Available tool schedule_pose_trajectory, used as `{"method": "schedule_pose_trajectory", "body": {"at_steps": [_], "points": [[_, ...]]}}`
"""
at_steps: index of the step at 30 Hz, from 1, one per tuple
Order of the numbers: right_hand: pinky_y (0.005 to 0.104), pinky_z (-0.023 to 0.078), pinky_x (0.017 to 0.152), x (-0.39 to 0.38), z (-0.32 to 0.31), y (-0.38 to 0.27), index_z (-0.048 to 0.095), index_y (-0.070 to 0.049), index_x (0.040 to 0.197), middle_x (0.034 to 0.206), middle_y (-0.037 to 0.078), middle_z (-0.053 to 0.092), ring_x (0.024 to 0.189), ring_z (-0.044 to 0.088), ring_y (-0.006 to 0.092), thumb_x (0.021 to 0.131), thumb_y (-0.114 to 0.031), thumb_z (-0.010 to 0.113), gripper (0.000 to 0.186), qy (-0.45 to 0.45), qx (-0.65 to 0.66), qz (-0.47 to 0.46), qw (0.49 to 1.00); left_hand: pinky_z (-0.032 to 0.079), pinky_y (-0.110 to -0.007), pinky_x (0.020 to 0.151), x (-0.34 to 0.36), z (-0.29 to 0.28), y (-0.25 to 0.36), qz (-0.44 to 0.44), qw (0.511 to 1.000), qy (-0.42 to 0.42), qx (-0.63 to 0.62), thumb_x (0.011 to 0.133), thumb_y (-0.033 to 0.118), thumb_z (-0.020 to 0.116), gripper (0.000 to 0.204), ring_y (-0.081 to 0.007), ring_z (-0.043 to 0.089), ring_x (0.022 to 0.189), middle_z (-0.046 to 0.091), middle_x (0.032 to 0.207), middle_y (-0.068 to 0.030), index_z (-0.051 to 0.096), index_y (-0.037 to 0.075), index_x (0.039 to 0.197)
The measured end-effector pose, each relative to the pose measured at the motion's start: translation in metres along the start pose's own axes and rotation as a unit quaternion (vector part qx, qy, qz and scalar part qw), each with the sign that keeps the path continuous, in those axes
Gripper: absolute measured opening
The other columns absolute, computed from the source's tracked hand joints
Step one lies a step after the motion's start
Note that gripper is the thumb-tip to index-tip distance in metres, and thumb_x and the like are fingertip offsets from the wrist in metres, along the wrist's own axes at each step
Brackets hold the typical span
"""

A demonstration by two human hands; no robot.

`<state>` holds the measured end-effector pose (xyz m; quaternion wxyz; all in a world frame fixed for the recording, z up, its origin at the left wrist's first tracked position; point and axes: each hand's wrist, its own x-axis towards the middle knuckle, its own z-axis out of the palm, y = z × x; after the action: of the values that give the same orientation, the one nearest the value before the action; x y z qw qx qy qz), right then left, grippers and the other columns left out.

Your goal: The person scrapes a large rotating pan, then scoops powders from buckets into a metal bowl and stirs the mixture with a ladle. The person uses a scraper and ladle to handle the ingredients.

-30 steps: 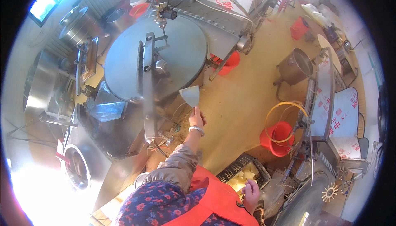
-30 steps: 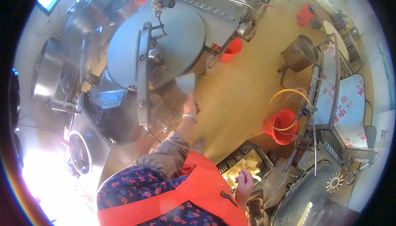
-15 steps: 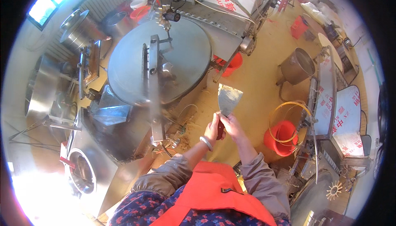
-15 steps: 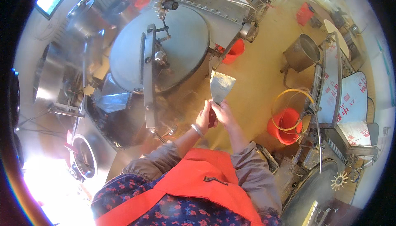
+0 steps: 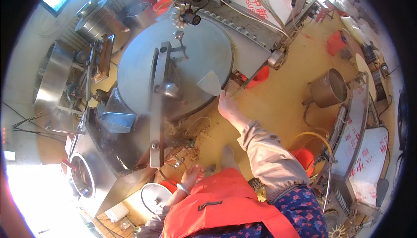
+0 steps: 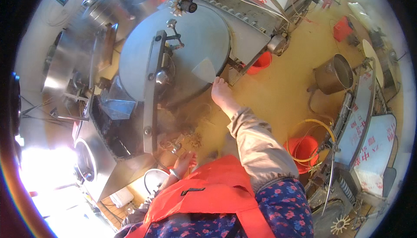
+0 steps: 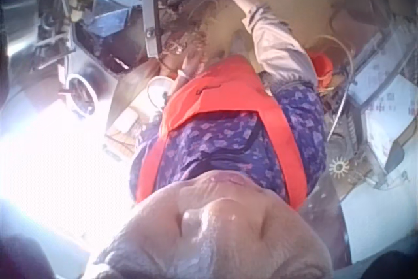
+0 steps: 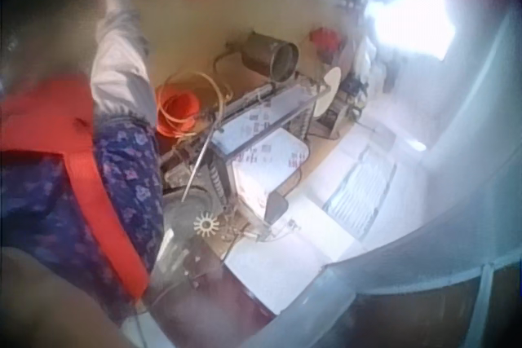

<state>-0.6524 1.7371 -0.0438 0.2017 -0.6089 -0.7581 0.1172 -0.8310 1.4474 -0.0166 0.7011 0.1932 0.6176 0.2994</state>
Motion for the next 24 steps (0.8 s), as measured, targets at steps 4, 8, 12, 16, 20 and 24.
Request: {"method": "schedule_pose_trajectory", "body": {"at_steps": [4, 8, 12, 16, 20, 24], "points": [[0.0459, 0.047, 0.064, 0.013, 0.044, 0.02, 0.044, 0.002, 0.095, 0.083, 0.022, 0.057, 0.078, 0.058, 0.0388, 0.086, -0.013, 0.046, 0.017, -0.076, 0.043, 0.035, 0.996, 0.048, -0.025, 0.066, -0.001, 0.018, -0.004, -0.019, 0.998, 0.022, -0.054, 0.091, 0.034, 0.05, 0.031, -0.0118, 0.057, 0.072, 0.058, 0.089, -0.004, 0.053, 0.005, 0.102], [0.0442, 0.048, 0.061, -0.012, 0.063, 0.03, 0.044, 0.001, 0.094, 0.08, 0.021, 0.057, 0.076, 0.059, 0.0364, 0.086, -0.013, 0.048, 0.017, -0.113, 0.029, 0.06, 0.991, 0.049, -0.028, 0.065, 0.006, 0.025, -0.01, -0.039, 0.999, 0.012, -0.024, 0.093, 0.028, 0.047, 0.029, -0.0149, 0.058, 0.073, 0.056, 0.089, -0.0072, 0.053, 0.002, 0.104], [0.0444, 0.048, 0.061, -0.038, 0.053, 0.022, 0.044, 0.002, 0.092, 0.076, 0.021, 0.057, 0.074, 0.059, 0.0367, 0.086, -0.013, 0.049, 0.017, -0.086, 0.042, 0.065, 0.993, 0.049, -0.027, 0.067, 0.015, 0.027, -0.005, -0.036, 0.999, 0.005, -0.033, 0.093, 0.027, 0.047, 0.029, -0.0148, 0.059, 0.074, 0.056, 0.091, -0.008, 0.053, 0.001, 0.105], [0.043, 0.048, 0.061, -0.087, 0.017, -0.006, 0.044, 0.001, 0.09, 0.078, 0.02, 0.057, 0.071, 0.058, 0.0366, 0.085, -0.011, 0.05, 0.015, -0.135, 0.042, 0.01, 0.99, 0.049, -0.027, 0.067, 0.021, 0.034, 0.011, -0.023, 0.999, -0.015, -0.023, 0.093, 0.026, 0.047, 0.029, -0.0145, 0.059, 0.075, 0.057, 0.092, -0.0075, 0.053, 0.001, 0.105], [0.0417, 0.047, 0.062, -0.087, -0.019, -0.017, 0.052, 0.0, 0.091, 0.076, 0.018, 0.058, 0.068, 0.058, 0.0349, 0.084, -0.013, 0.049, 0.015, -0.163, 0.267, 0.093, 0.945, 0.049, -0.027, 0.068, 0.022, 0.037, 0.024, 0.006, 1.0, -0.029, -0.009, 0.093, 0.027, 0.048, 0.029, -0.0138, 0.058, 0.075, 0.057, 0.091, -0.0058, 0.053, 0.001, 0.105], [0.0284, 0.043, 0.049, -0.026, -0.026, 0.016, 0.053, -0.004, 0.098, 0.067, 0.004, 0.053, 0.056, 0.052, 0.014, 0.089, -0.032, 0.052, 0.029, -0.353, 0.65, 0.265, 0.619, 0.047, -0.024, 0.069, 0.019, 0.033, 0.018, -0.012, 0.999, -0.031, 0.005, 0.092, 0.03, 0.049, 0.028, -0.0103, 0.057, 0.074, 0.059, 0.091, -0.0025, 0.054, 0.004, 0.101]]}}
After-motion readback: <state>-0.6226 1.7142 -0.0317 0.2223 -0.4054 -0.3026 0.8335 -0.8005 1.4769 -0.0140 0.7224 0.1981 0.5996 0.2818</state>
